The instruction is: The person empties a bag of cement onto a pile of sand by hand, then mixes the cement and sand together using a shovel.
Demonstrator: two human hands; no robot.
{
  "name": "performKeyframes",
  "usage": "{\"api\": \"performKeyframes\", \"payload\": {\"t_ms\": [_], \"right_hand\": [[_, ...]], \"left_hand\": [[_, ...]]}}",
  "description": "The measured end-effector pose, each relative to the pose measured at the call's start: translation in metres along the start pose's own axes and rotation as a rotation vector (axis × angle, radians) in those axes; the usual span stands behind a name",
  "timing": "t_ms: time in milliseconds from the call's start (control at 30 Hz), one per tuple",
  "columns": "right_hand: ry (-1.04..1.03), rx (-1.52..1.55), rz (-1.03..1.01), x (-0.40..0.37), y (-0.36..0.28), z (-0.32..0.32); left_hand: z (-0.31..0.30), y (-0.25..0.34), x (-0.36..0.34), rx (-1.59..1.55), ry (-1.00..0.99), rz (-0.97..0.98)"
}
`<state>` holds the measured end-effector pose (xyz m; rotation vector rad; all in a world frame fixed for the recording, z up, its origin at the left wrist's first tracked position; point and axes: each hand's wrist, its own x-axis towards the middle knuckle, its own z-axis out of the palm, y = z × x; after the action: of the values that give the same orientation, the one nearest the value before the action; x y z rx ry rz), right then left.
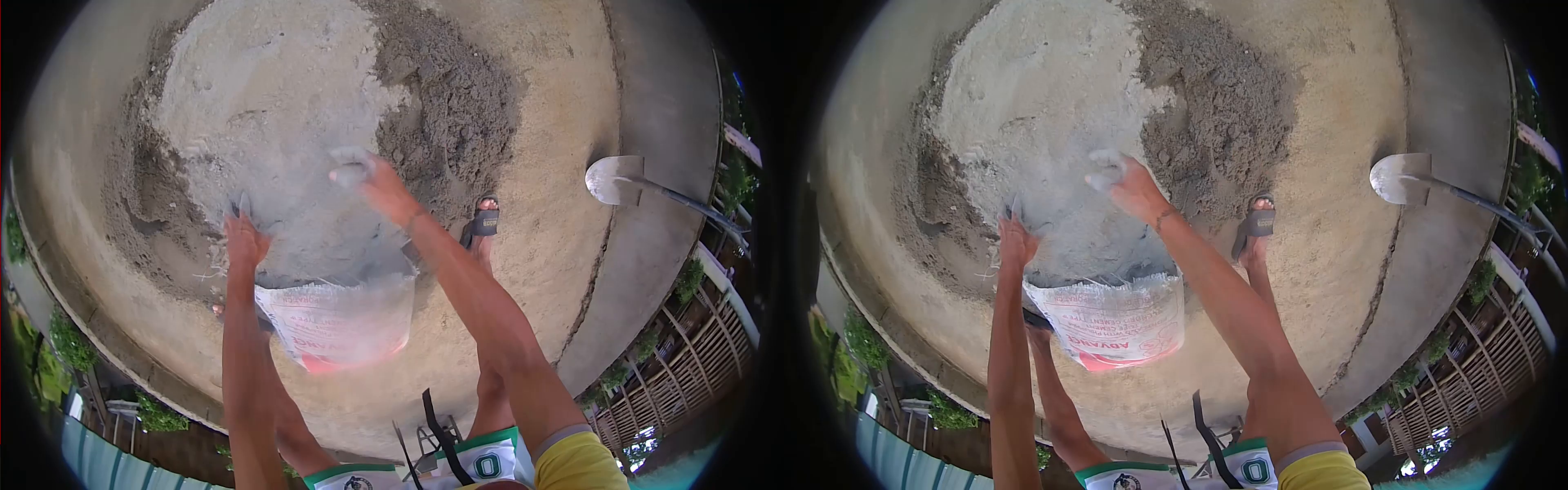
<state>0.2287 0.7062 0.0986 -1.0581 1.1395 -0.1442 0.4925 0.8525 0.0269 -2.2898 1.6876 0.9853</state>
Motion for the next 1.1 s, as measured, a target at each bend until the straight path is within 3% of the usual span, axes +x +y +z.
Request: {"api": "performKeyframes", "payload": {"t_ms": [67,100,133,200,267,367,467,500,633,733,833,933,1033,1100], "right_hand": [[0.155,-0.512,-0.083,0.016,0.021,0.056],[0.225,-0.755,-0.133,0.019,0.032,0.083],[0.186,-0.769,-0.023,0.020,0.042,0.102],[0.086,-0.801,0.187,0.019,0.060,0.129],[0.151,-0.768,0.191,0.012,0.077,0.145],[0.212,-0.570,0.138,0.000,0.079,0.141],[0.346,-0.354,0.001,-0.019,0.059,0.132],[0.370,-0.301,-0.012,-0.025,0.055,0.129],[0.388,-0.496,0.074,-0.034,0.022,0.120],[0.443,-0.506,0.003,-0.033,0.019,0.119],[0.281,-0.792,0.094,-0.018,0.028,0.125],[0.164,-0.769,-0.076,-0.010,0.013,0.145],[0.181,-0.921,-0.521,0.009,0.031,0.178],[0.033,-1.155,-0.457,0.005,0.045,0.191]], "left_hand": [[0.036,0.002,-0.001,0.094,-0.081,-0.175],[0.041,0.007,-0.010,0.176,-0.070,-0.107],[0.045,0.010,-0.019,0.265,-0.065,-0.041],[0.061,0.006,-0.033,0.078,-0.004,-0.047],[0.057,0.005,-0.039,-0.005,0.109,-0.006],[0.025,0.008,-0.048,-0.273,0.060,-0.082],[0.000,0.011,-0.066,-0.536,0.237,0.079],[-0.009,0.013,-0.071,-0.551,0.217,0.033],[-0.038,0.017,-0.091,-0.497,0.161,-0.102],[-0.060,0.018,-0.088,-0.416,0.039,-0.163],[-0.060,0.014,-0.084,-0.352,0.011,-0.172],[-0.043,-0.002,-0.074,-0.359,0.095,-0.151],[0.000,-0.032,-0.059,-0.361,0.255,-0.043],[0.016,-0.041,-0.045,-0.313,0.306,-0.019]]}}
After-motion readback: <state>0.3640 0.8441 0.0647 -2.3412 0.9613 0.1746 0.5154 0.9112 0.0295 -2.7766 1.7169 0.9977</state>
